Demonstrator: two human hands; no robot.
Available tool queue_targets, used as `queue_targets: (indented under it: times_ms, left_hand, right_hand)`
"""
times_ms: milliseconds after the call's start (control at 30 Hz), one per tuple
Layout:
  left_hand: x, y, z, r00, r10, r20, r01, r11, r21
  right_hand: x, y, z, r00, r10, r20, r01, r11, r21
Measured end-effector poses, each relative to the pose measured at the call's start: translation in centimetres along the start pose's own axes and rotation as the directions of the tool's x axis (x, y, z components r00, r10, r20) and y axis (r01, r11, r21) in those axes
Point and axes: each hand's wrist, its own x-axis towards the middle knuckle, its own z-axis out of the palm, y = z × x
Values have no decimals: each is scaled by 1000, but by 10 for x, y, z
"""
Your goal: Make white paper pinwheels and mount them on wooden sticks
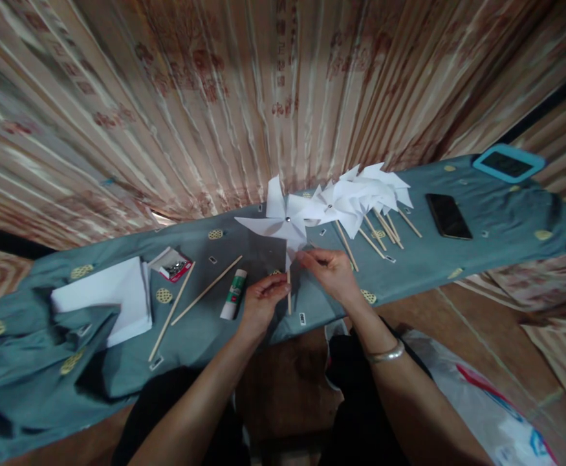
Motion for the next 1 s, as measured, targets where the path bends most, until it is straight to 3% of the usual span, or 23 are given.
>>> queue_targets:
  times_ms: [133, 267, 433, 600, 700, 1000]
  left_hand:
    - [-1, 0, 0, 1000, -11, 15, 11, 1000, -3]
    - [-3, 1, 1, 998, -26, 57, 24, 999, 29]
    - [-7, 2, 0, 992, -49, 119, 42, 997, 62]
    - [-8, 2, -1, 989, -55, 134, 46, 996, 72]
    - [-8, 1, -1, 989, -61, 131, 53, 997, 62]
    - [-10, 3, -2, 985, -90, 146, 80, 994, 71]
  right_hand:
    - [7, 6, -22, 976, 94, -199, -78, 993, 86]
    - [18, 19, -38, 922, 123, -367, -60, 982, 179]
    - [30, 30, -44, 926, 128, -355, -29, 962, 271]
    - [35, 30, -45, 880, 173, -443, -25, 947, 321]
    - [35, 29, -46, 900, 188, -393, -43, 936, 350]
    - [38, 28, -49, 890, 83, -449, 41, 965, 259]
